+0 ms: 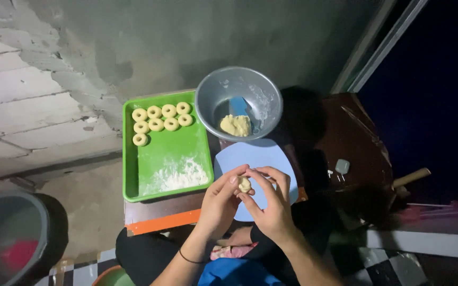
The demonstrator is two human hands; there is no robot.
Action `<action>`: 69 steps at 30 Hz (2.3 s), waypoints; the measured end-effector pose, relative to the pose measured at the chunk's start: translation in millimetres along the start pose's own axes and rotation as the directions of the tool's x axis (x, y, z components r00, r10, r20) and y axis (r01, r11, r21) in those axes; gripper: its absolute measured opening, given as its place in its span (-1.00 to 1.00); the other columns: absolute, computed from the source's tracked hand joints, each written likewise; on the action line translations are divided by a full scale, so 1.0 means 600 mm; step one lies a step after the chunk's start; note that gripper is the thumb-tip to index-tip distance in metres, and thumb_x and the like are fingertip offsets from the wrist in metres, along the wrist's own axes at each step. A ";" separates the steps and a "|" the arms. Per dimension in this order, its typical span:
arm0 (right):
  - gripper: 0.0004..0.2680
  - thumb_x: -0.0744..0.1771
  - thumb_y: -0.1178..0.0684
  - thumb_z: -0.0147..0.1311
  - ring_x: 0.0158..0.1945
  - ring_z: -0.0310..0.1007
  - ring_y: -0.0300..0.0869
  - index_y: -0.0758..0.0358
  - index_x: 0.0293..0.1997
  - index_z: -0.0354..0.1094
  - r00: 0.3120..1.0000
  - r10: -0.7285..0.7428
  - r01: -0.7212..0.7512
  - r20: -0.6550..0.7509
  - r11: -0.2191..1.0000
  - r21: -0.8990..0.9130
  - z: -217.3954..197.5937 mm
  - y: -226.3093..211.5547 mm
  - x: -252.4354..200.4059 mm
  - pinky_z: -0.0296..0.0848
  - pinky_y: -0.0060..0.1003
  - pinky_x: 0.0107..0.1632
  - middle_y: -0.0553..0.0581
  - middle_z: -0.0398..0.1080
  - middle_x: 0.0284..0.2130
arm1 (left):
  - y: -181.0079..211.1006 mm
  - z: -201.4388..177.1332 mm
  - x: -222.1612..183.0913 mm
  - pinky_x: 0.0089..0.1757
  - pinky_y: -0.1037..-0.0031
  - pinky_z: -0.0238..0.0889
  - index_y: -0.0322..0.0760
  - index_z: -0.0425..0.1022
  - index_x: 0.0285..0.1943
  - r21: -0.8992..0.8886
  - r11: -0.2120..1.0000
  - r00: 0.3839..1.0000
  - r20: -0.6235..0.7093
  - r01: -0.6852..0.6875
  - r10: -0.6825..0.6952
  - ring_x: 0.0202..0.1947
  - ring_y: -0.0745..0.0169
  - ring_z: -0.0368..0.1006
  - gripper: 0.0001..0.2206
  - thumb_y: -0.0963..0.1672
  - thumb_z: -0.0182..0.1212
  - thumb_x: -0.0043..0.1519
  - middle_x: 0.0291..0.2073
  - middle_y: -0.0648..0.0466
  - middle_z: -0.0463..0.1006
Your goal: Manually shaping pieces of dough into donut rings and arranging them on a tray.
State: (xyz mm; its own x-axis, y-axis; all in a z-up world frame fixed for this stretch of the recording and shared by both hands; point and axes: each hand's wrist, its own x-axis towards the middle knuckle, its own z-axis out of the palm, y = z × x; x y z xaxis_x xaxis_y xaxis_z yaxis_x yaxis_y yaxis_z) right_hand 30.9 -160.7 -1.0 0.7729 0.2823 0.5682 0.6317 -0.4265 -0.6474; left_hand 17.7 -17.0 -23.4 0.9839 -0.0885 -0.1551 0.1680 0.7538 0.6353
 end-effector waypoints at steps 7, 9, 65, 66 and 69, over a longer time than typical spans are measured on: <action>-0.67 0.19 0.29 0.32 0.12 0.24 -0.02 0.26 0.03 0.45 0.996 -0.027 0.018 -0.086 0.995 -0.101 0.011 -0.002 -0.003 0.42 -0.26 0.11 0.21 0.18 0.11 | -0.011 -0.023 0.000 0.04 0.24 0.34 -0.41 0.14 0.51 0.046 0.999 0.962 0.272 0.020 -0.032 -0.03 -0.02 0.46 -0.42 0.01 0.04 0.38 -0.07 -0.09 0.40; -0.68 0.20 0.26 0.27 0.18 0.23 0.02 0.28 0.05 0.43 0.997 -0.019 0.013 -0.075 0.997 -0.079 0.023 -0.005 -0.007 0.37 -0.17 0.16 0.20 0.22 0.16 | -0.017 -0.025 -0.002 -0.17 0.54 0.30 -0.47 0.42 0.29 0.130 0.991 0.998 0.062 -0.041 0.033 -0.26 0.33 0.32 -0.65 -0.13 0.03 0.38 -0.27 0.04 0.42; -0.71 0.37 -0.03 0.13 0.23 0.38 -0.09 -0.04 0.26 0.42 0.987 -0.048 0.106 0.156 0.915 -0.389 0.194 0.356 -0.086 0.39 -0.20 0.16 0.01 0.44 0.15 | -0.131 -0.270 0.025 0.03 -0.04 0.40 -0.21 0.42 0.18 0.900 0.109 0.898 -0.399 0.422 -0.184 0.10 -0.32 0.52 -0.48 0.19 0.02 0.33 0.01 -0.24 0.62; -0.73 0.36 0.00 0.19 0.13 0.45 -0.08 0.00 0.21 0.47 0.993 -0.031 0.061 0.113 0.962 -0.267 0.200 0.370 -0.078 0.43 -0.23 0.14 0.02 0.49 0.07 | -0.136 -0.273 0.039 0.03 -0.05 0.40 -0.21 0.40 0.20 0.907 0.043 0.897 -0.407 0.420 -0.172 0.10 -0.31 0.52 -0.47 0.20 -0.03 0.34 0.01 -0.26 0.61; -0.72 0.34 0.03 0.23 0.03 0.53 -0.12 0.02 0.20 0.49 1.000 -0.023 0.017 -0.017 0.961 -0.275 0.158 0.323 -0.043 0.52 -0.27 0.03 0.04 0.52 -0.02 | -0.128 -0.283 0.043 0.05 -0.05 0.37 -0.23 0.51 0.06 0.917 0.085 0.914 -0.373 0.389 -0.157 0.10 -0.34 0.52 -0.50 0.18 0.00 0.33 -0.04 -0.22 0.65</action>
State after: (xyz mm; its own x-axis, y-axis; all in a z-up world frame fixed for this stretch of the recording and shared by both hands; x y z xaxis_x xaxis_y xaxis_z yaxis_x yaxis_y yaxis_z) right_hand 138.9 -168.9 -189.3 0.7572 0.2774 0.5913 0.6042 -0.6413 -0.4729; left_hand 20.0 33.4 -204.4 0.8506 0.0434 -0.5240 0.4527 -0.5674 0.6878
